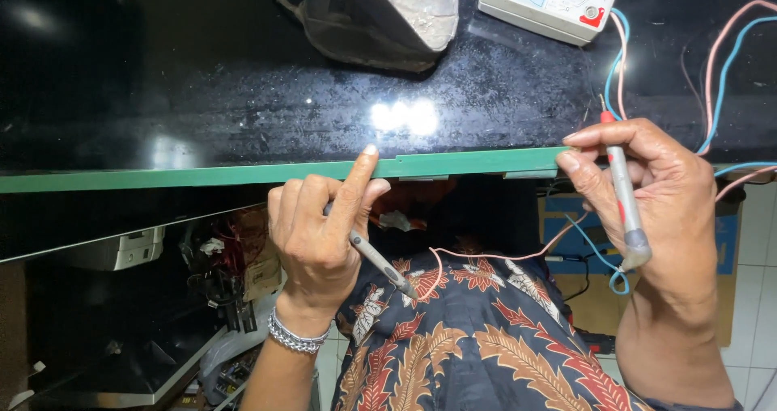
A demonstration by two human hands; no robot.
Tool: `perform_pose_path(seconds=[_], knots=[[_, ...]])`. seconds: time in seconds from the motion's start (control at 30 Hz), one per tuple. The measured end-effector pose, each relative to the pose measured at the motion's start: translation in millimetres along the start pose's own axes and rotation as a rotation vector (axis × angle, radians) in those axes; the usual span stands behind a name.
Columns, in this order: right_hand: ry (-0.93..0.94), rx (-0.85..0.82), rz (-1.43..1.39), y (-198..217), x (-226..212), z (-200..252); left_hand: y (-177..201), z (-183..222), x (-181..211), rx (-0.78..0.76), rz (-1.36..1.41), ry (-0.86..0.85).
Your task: Using a multimeter probe to check electrical continuity and voltages at various points on a circuit board.
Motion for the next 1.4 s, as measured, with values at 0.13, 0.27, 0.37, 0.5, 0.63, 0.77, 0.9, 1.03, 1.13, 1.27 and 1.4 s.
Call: perform_pose_path(seconds=[0.13, 0.27, 0.37, 0.5, 0.63, 0.77, 0.9, 1.03, 1.13, 1.27, 1.4], knots=[[0.000, -0.007, 0.010, 1.0, -2.2, -1.9, -0.2, -6.1, 4.0, -0.008, 0.014, -0.023], [-0.031, -0.027, 0.018, 2.5, -4.9, -3.6, -2.5, -9.7, 0.4, -0.055, 0.004, -0.075], [0.114, 0.008, 0.073, 6.3, -8.0, 2.2, -5.0, -9.9, -1.1, -0.060, 0.024, -0.079], [0.461, 0.106, -0.015, -2.4, -19.7, 7.9, -4.9, -11.4, -1.8, -0.069, 0.029, -0.085], [0.633, -0.306, 0.144, -20.1, -36.5, -30.9, -4.8, -14.2, -3.6, -0.082, 0.050, -0.094], [0.657, -0.569, -0.031, -41.0, -38.6, -62.7, -4.1, -15.5, -4.2, -0.084, 0.072, -0.103], [0.475, -0.618, -0.080, -45.3, -30.6, -73.4, -4.9, -17.3, -4.1, -0.089, 0.092, -0.107], [0.457, -0.606, -0.055, -46.3, -31.9, -71.4, -2.2, -20.4, -2.9, -0.119, 0.113, -0.096], [0.465, -0.589, -0.055, -47.0, -33.8, -70.3, -1.9, -21.9, -2.4, -0.121, 0.122, -0.091], [0.475, -0.577, -0.060, -46.7, -33.4, -69.2, -0.9, -23.1, -1.6, -0.128, 0.131, -0.090], [0.495, -0.573, -0.096, -47.0, -32.8, -68.6, 0.6, -23.0, -1.2, -0.137, 0.121, -0.091]])
Point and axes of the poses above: each hand's wrist, its own z-axis away from the middle knuckle, its own y-axis out of the back of the hand, x = y × z, the point moved 2 cm from there along -z, towards the middle knuckle, and after that the axes turned 12 degrees about y, right-handed, at the moved point
